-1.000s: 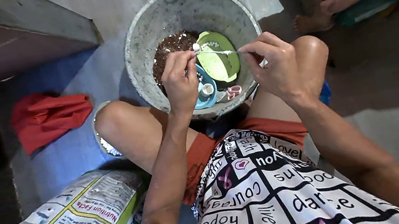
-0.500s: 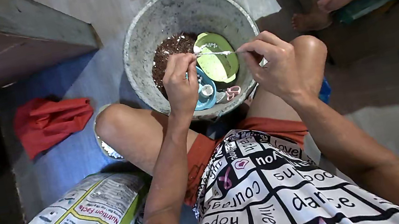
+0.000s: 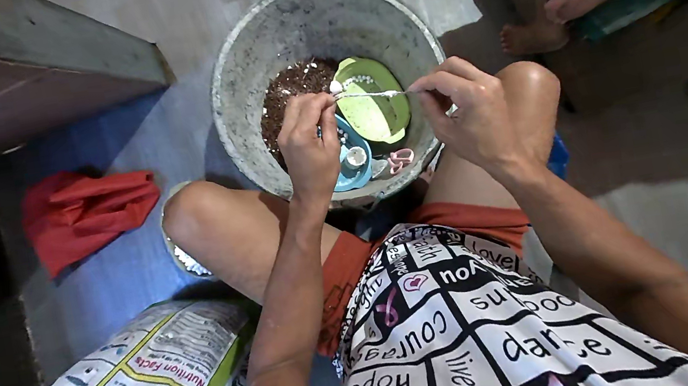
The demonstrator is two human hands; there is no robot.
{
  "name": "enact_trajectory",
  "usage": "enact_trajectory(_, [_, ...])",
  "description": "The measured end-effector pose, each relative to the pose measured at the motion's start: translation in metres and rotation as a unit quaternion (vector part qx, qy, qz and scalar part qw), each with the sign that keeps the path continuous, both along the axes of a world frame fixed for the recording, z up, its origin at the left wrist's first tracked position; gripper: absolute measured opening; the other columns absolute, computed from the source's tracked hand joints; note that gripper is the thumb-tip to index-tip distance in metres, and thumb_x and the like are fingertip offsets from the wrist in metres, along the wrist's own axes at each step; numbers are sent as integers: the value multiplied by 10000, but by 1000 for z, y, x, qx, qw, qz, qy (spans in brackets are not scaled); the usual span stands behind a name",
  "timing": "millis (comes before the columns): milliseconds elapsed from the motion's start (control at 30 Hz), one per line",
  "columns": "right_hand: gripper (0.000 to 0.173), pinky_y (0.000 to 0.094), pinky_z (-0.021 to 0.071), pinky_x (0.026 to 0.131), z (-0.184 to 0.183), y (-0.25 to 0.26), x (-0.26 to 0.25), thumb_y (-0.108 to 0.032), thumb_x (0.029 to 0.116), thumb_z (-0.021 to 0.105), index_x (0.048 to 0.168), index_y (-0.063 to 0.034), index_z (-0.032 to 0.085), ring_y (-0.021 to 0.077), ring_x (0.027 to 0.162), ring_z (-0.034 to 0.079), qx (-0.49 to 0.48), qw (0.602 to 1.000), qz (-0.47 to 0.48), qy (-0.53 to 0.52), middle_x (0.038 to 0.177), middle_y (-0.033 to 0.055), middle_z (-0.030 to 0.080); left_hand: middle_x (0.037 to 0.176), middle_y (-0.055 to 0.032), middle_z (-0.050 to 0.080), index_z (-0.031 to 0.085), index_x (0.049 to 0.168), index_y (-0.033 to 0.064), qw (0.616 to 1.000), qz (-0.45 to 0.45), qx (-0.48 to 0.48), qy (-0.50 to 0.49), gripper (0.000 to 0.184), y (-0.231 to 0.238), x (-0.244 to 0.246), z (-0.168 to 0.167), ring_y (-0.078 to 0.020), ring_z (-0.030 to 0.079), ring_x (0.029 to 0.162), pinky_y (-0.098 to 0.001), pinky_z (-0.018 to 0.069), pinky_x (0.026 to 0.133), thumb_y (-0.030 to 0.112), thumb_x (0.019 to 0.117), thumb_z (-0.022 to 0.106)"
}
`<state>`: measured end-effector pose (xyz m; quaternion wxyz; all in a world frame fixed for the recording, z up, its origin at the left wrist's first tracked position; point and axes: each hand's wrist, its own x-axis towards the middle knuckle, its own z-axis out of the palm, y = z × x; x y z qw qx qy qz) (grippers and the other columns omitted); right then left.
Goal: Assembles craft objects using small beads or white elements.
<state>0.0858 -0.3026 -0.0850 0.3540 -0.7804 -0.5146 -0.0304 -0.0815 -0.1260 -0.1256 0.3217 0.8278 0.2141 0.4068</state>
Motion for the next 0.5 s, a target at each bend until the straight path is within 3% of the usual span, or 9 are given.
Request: enact_trajectory(500, [163, 256, 573, 704, -5, -1, -4, -112, 1005, 612, 1070, -50, 748, 114, 800, 651, 33, 999, 10, 18, 998, 93, 674, 1058, -97, 692, 732, 1054, 9, 1000, -1, -31, -2, 116, -1, 0, -3, -117, 684, 921, -257, 595, 802, 70, 996, 651])
